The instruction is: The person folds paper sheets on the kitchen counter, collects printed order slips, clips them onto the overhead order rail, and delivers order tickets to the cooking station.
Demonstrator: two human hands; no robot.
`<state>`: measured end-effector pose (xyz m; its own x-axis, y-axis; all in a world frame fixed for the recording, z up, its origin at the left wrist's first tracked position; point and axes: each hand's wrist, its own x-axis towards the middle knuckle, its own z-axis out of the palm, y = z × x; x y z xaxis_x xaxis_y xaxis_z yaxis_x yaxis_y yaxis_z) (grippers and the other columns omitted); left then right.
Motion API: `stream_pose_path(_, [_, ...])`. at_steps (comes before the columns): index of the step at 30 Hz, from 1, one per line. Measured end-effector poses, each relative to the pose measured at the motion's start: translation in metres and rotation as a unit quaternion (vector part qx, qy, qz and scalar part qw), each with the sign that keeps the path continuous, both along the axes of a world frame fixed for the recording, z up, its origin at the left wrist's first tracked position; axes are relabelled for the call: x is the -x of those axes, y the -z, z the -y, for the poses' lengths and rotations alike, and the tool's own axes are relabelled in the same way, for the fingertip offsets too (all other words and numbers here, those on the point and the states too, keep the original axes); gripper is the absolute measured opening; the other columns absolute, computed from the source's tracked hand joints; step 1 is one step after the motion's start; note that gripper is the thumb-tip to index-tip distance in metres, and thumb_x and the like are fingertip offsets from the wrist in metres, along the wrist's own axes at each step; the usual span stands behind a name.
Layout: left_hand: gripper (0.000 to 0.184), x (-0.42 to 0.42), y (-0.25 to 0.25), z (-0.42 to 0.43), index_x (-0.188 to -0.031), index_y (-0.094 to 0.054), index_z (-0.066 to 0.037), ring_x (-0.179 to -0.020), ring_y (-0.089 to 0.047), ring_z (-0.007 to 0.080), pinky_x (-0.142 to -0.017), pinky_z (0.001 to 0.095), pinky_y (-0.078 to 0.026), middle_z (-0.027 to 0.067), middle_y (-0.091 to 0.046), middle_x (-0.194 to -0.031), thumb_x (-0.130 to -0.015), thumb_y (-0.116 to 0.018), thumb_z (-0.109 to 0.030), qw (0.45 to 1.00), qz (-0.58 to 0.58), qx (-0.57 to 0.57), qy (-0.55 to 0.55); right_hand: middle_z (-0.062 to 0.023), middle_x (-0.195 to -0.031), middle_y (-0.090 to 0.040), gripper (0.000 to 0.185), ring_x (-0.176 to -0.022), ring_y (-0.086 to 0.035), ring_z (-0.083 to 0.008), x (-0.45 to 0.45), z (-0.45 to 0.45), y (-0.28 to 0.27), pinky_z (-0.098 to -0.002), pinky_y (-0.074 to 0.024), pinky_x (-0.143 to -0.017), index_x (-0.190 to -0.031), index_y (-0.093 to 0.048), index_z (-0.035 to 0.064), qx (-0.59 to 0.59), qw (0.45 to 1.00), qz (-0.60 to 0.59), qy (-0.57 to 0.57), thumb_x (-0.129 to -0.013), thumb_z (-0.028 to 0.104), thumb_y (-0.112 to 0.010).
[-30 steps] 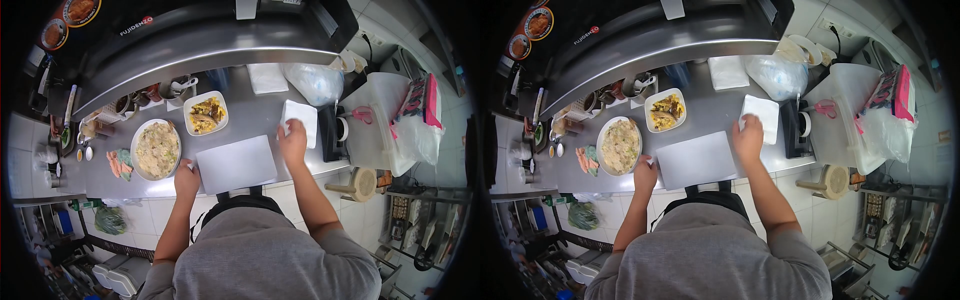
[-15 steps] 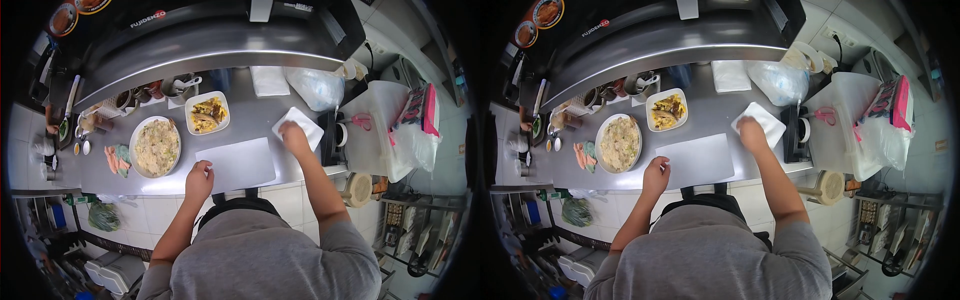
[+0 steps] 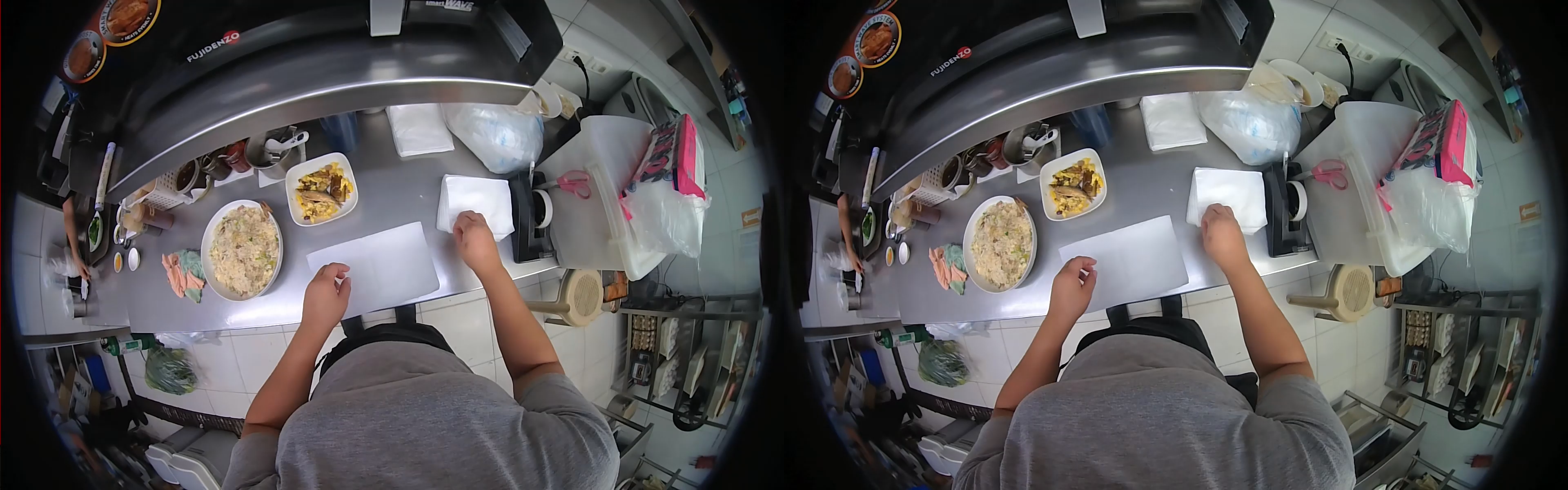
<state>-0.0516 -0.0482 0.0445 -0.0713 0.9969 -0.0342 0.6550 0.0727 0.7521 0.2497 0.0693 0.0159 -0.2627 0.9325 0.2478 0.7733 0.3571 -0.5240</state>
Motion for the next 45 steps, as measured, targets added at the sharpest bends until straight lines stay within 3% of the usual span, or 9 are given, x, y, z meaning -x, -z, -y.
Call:
stream_pose_path(5, [0.02,-0.002,-0.007,-0.001,-0.101,-0.06,-0.004,-0.077,-0.062,0.0187,-0.066,0.0299,-0.049,0.0092,-0.064,-0.093,-0.081,-0.06,-0.005,0.999,0.039,0.026,0.01,-0.0092,-0.083,-0.062,0.004,-0.075,-0.058,-0.0239,0.002,0.003,-0.018,-0.0298,-0.0461,-0.073,-0.081,-0.062,0.0001,0.089,0.98,-0.163,0.074,-0.078,0.0,-0.06])
stream_pose_path(8, [0.04,-0.012,-0.005,-0.007,-0.12,-0.052,-0.007,-0.098,-0.058,0.0152,-0.081,0.031,-0.046,0.0075,-0.061,-0.112,-0.081,-0.06,-0.004,0.973,0.211,0.05,0.079,-0.0051,-0.081,-0.061,0.006,-0.071,-0.057,-0.0148,0.022,0.016,-0.048,-0.0258,-0.0457,-0.069,-0.085,-0.063,-0.0003,0.289,0.892,-0.34,0.068,-0.082,0.003,-0.059])
stream_pose_path(14, [0.092,-0.046,-0.026,-0.016,-0.148,-0.005,-0.014,-0.129,-0.032,0.0219,-0.106,0.0344,-0.024,0.011,-0.032,-0.14,-0.072,-0.054,0.006,0.754,0.604,0.245,0.087,-0.0035,-0.075,-0.06,0.01,-0.07,-0.055,-0.0125,0.092,0.052,-0.056,-0.0269,-0.0459,-0.064,-0.086,-0.064,-0.0003,0.472,0.759,-0.449,0.015,-0.086,0.007,-0.057])
stream_pose_path(23, [0.076,-0.045,-0.024,-0.008,-0.146,-0.01,-0.008,-0.127,-0.034,0.021,-0.105,0.0357,-0.026,0.0099,-0.038,-0.136,-0.082,-0.05,-0.002,0.719,0.66,0.219,0.009,-0.0043,-0.078,-0.058,0.015,-0.072,-0.054,-0.0123,0.112,0.066,-0.045,-0.0273,-0.0467,-0.067,-0.089,-0.061,-0.0003,0.486,0.747,-0.453,0.01,-0.092,0.012,-0.052])
stream_pose_path(26, [0.061,-0.043,-0.028,-0.014,-0.142,-0.02,-0.001,-0.12,-0.044,0.0201,-0.098,0.0324,-0.036,0.0116,-0.044,-0.131,-0.091,-0.051,-0.013,0.598,0.771,0.21,-0.069,-0.0046,-0.083,-0.058,0.015,-0.076,-0.054,-0.0124,0.11,0.061,-0.044,-0.0273,-0.047,-0.069,-0.093,-0.058,0.0003,0.494,0.723,-0.482,-0.007,-0.093,0.013,-0.05])
stream_pose_path(33, [0.028,-0.01,0.006,-0.003,-0.11,-0.056,0.003,-0.086,-0.061,0.0144,-0.077,0.0285,-0.049,0.0066,-0.063,-0.097,-0.093,-0.052,-0.019,0.818,0.525,0.154,-0.177,-0.0033,-0.089,-0.06,0.014,-0.086,-0.058,-0.0153,0.078,0.058,-0.05,-0.0316,-0.0467,-0.076,-0.097,-0.058,0.0033,0.436,0.696,-0.57,-0.021,-0.094,0.014,-0.049])
stream_pose_path(35, [0.023,0.016,0.036,0.007,-0.104,-0.059,0.003,-0.076,-0.061,0.0123,-0.07,0.0252,-0.049,0.0055,-0.064,-0.088,-0.091,-0.054,-0.016,0.863,0.436,0.128,-0.221,-0.0043,-0.086,-0.058,0.013,-0.079,-0.057,-0.0151,0.055,0.053,-0.049,-0.0293,-0.0467,-0.072,-0.093,-0.056,0.0042,0.415,0.756,-0.504,0.055,-0.093,0.013,-0.047])
stream_pose_path(41, [0.015,0.045,0.068,0.007,-0.092,-0.062,0.001,-0.057,-0.05,0.0072,-0.051,0.0224,-0.04,0.002,-0.06,-0.071,-0.088,-0.06,-0.013,0.914,0.328,0.108,-0.213,0.0004,-0.083,-0.058,0.016,-0.073,-0.055,-0.0106,0.015,0.041,0.026,-0.0255,-0.044,-0.064,-0.099,-0.056,0.0085,0.447,0.763,-0.433,0.173,-0.093,0.022,-0.05])
stream_pose_path(45, [0.018,0.051,0.099,-0.007,-0.087,-0.063,0.0,-0.07,-0.063,0.025,-0.065,0.0343,-0.049,0.015,-0.066,-0.077,-0.084,-0.062,-0.017,0.969,0.12,0.01,-0.215,-0.0014,-0.08,-0.059,0.025,-0.069,-0.055,-0.0087,0.048,0.035,0.008,-0.0239,-0.0425,-0.057,-0.107,-0.053,0.0075,0.427,0.755,-0.455,0.2,-0.085,0.017,-0.059])
